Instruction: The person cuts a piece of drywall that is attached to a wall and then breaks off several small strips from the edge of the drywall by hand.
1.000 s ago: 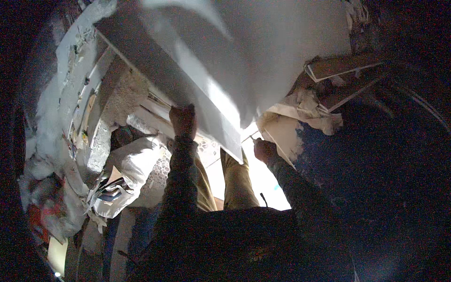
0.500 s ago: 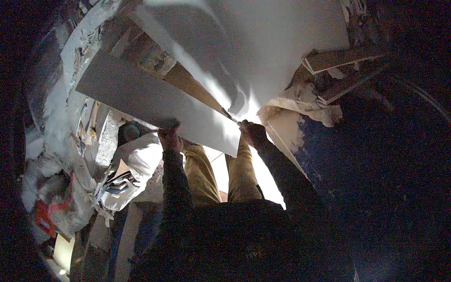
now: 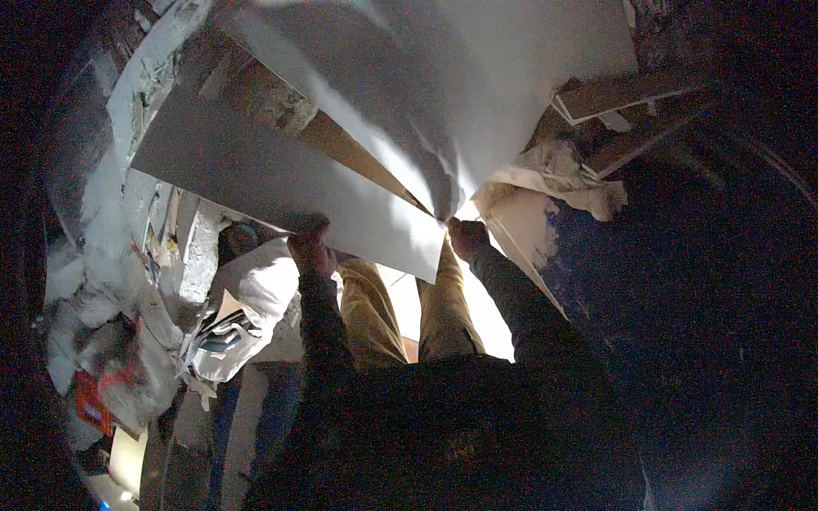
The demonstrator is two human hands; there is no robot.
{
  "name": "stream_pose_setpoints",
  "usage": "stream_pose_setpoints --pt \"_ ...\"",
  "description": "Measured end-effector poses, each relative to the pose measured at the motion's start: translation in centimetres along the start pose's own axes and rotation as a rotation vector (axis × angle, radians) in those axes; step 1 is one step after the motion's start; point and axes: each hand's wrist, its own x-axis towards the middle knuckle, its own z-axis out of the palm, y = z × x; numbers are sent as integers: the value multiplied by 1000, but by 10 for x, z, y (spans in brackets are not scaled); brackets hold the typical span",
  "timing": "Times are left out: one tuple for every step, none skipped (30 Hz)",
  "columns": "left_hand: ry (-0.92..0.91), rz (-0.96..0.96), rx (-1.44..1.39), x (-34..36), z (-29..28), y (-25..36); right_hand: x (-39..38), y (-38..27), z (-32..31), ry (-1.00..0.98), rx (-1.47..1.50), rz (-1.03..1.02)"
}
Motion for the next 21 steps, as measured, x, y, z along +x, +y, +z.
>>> stream_pose_setpoints --pt "8 -13 3 -4 0 1 -3 1 -2 -18 -14 0" --pt "-18 11 -25 -8 0 2 -6 2 -3 -102 -4 31" --pt "-31 9 -36 -10 2 4 -8 3 -5 -98 -3 38" --pt "-59 52 -78 -12 3 6 -10 5 -7 -121 -57 74" --pt "-37 -2 -33 -12 4 8 -12 6 -8 -73 -29 53" --pt "-49 0 -20 -13 4 9 -13 8 -9 -69 -33 29" --pt "-68 11 -10 -10 4 11 -13 9 -10 -80 -56 29" --pt "-73 -10 15 -5 4 11 -13 9 -10 -76 -80 7" --pt "-115 75 53 0 2 10 -13 10 -10 -62 -95 17" --pt "-145 121 112 7 1 7 -12 10 -8 -37 -107 13" --pt "-166 174 189 14 -2 3 -11 11 -6 -43 -123 23" --pt "-161 135 124 20 -6 -3 -11 11 -3 -113 -149 63" --pt "-154 106 79 28 -10 -10 -11 13 0 -47 -179 18" --pt "-176 141 -2 35 -13 -16 -12 16 3 -62 -165 24" --pt "-242 135 -27 40 -20 -18 -18 19 4 -11 -111 -26" --pt "-150 162 85 49 -22 -17 -24 25 4 44 -82 -84" --pt "-80 241 158 52 -25 -15 -33 31 3 -46 -135 8" --pt "-37 212 266 63 -36 2 -40 37 2 -24 -138 12" --pt "-28 311 262 71 -45 22 -54 44 -2 -203 -354 50" --pt "12 183 296 80 -61 52 -73 52 -10 -230 -406 138" --pt "47 53 328 88 -78 86 -86 60 -20 -322 -419 155"
